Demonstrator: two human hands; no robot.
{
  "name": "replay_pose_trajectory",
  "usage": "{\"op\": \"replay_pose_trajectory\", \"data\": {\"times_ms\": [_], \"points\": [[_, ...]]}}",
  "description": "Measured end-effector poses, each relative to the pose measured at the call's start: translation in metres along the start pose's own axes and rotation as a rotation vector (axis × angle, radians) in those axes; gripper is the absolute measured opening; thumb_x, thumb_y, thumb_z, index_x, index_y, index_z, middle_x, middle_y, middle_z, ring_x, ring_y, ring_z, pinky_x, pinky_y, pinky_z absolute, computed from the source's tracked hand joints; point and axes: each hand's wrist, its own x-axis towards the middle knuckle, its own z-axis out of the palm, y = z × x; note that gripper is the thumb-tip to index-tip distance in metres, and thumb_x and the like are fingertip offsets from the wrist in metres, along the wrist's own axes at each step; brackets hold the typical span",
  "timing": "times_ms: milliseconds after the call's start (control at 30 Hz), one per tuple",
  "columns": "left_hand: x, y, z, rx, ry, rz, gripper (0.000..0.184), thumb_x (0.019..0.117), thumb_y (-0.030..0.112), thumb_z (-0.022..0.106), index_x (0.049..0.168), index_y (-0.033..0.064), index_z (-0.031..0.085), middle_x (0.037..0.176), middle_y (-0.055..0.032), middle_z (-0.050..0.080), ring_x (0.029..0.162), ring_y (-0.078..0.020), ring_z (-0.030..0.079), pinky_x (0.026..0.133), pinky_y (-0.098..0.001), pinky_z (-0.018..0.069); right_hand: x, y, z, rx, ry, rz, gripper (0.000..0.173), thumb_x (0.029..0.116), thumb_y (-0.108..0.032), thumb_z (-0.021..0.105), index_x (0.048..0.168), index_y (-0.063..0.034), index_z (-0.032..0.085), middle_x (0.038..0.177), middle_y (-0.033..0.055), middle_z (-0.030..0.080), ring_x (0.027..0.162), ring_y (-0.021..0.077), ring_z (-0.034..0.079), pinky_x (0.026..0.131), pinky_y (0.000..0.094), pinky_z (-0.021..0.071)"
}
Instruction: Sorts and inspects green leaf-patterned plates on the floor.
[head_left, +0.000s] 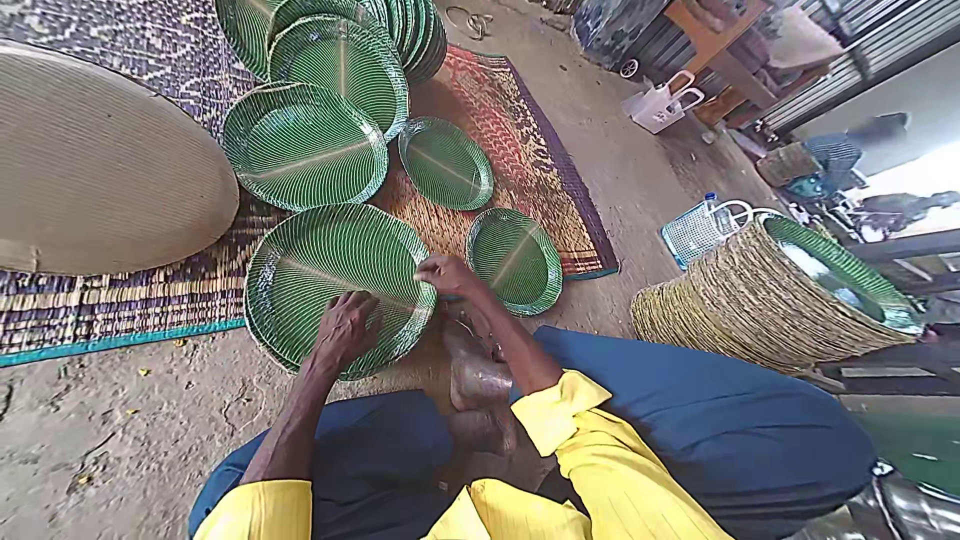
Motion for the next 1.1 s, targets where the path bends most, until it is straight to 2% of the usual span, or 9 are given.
{"op": "replay_pose_trajectory", "data": {"times_ms": [67,133,200,233,300,467,733,867,1100], "points": [[0.001,-0.001,0.001,-0.008,0.099,0.029,0.034,0.0979,0.026,0.063,0.118,0.0003,0.073,0.121,-0.0231,0.071,0.116,-0.0441,0.065,0.102,-0.0642,0.0441,-0.008,0.017,-0.021,0.023,0.247,0.113,0.027,0.1023,-0.023,0.066,0.117,-0.0019,0.07,0.111,0.019,0.071,0.095,0.0316,0.07,0.085,0.0515,0.0578],[0.003,0.001,0.001,-0.011,0.165,0.048,0.031,0.0975,0.023,0.061,0.114,0.0003,0.074,0.115,-0.0225,0.072,0.111,-0.0435,0.067,0.1,-0.0635,0.0456,-0.01,0.043,-0.034,0.023,0.379,0.306,0.033,0.1026,-0.026,0.065,0.126,-0.0027,0.066,0.116,0.0218,0.069,0.099,0.0372,0.068,0.085,0.0556,0.0559],[0.004,0.002,0.004,-0.014,0.241,0.085,0.029,0.0964,0.022,0.06,0.109,0.0001,0.075,0.107,-0.0218,0.074,0.105,-0.0431,0.069,0.095,-0.0628,0.0483,-0.001,0.077,-0.039,-0.009,0.373,0.489,0.043,0.1005,-0.03,0.068,0.13,0.0017,0.062,0.118,0.0272,0.066,0.103,0.0422,0.066,0.087,0.0595,0.0534],[0.003,0.002,0.006,-0.018,0.269,0.101,0.029,0.0961,0.021,0.059,0.106,-0.0002,0.076,0.103,-0.0215,0.074,0.101,-0.0429,0.07,0.094,-0.0625,0.0492,0.002,0.094,-0.039,-0.03,0.345,0.561,0.048,0.0991,-0.03,0.07,0.132,0.0029,0.061,0.122,0.0285,0.065,0.108,0.0431,0.065,0.093,0.0601,0.0519],[0.003,0.001,0.008,-0.025,0.29,0.111,0.029,0.0963,0.022,0.057,0.103,0.0003,0.076,0.099,-0.0205,0.075,0.098,-0.0419,0.071,0.092,-0.0617,0.0497,0.001,0.114,-0.038,-0.068,0.282,0.647,0.053,0.0975,-0.032,0.073,0.135,0.0028,0.061,0.125,0.0279,0.065,0.115,0.0407,0.064,0.1,0.0568,0.0497],[0.006,-0.001,0.01,-0.046,0.272,0.086,0.031,0.0974,0.023,0.056,0.103,0.0002,0.076,0.1,-0.0204,0.075,0.1,-0.0412,0.072,0.095,-0.0613,0.0499,-0.002,0.124,-0.034,-0.033,0.237,0.653,0.045,0.0994,-0.031,0.07,0.131,0.0009,0.065,0.119,0.024,0.069,0.106,0.0352,0.067,0.095,0.0523,0.0518],[0.007,-0.005,0.016,-0.024,0.271,0.082,0.032,0.098,0.025,0.055,0.101,0.0008,0.076,0.098,-0.0204,0.075,0.097,-0.0414,0.072,0.092,-0.0609,0.051,0.0,0.138,-0.028,-0.011,0.27,0.6,0.036,0.1005,-0.024,0.067,0.126,0.0012,0.068,0.117,0.0244,0.07,0.107,0.0372,0.067,0.096,0.0557,0.0517],[0.007,-0.004,0.015,-0.014,0.244,0.072,0.033,0.0985,0.024,0.054,0.101,0.0001,0.076,0.099,-0.021,0.075,0.098,-0.0419,0.071,0.091,-0.0612,0.0499,-0.002,0.133,-0.027,0.018,0.273,0.637,0.033,0.1018,-0.027,0.065,0.121,-0.0006,0.069,0.109,0.0231,0.07,0.096,0.035,0.067,0.086,0.0544,0.0526],[0.006,-0.003,0.013,-0.02,0.223,0.055,0.032,0.0983,0.023,0.055,0.104,-0.0006,0.075,0.101,-0.0216,0.075,0.101,-0.0429,0.07,0.093,-0.0617,0.0493,0.004,0.137,-0.025,0.1,0.331,0.687,0.03,0.0998,-0.022,0.067,0.121,-0.0021,0.072,0.12,0.0222,0.07,0.112,0.036,0.066,0.097,0.057,0.0507]]}}
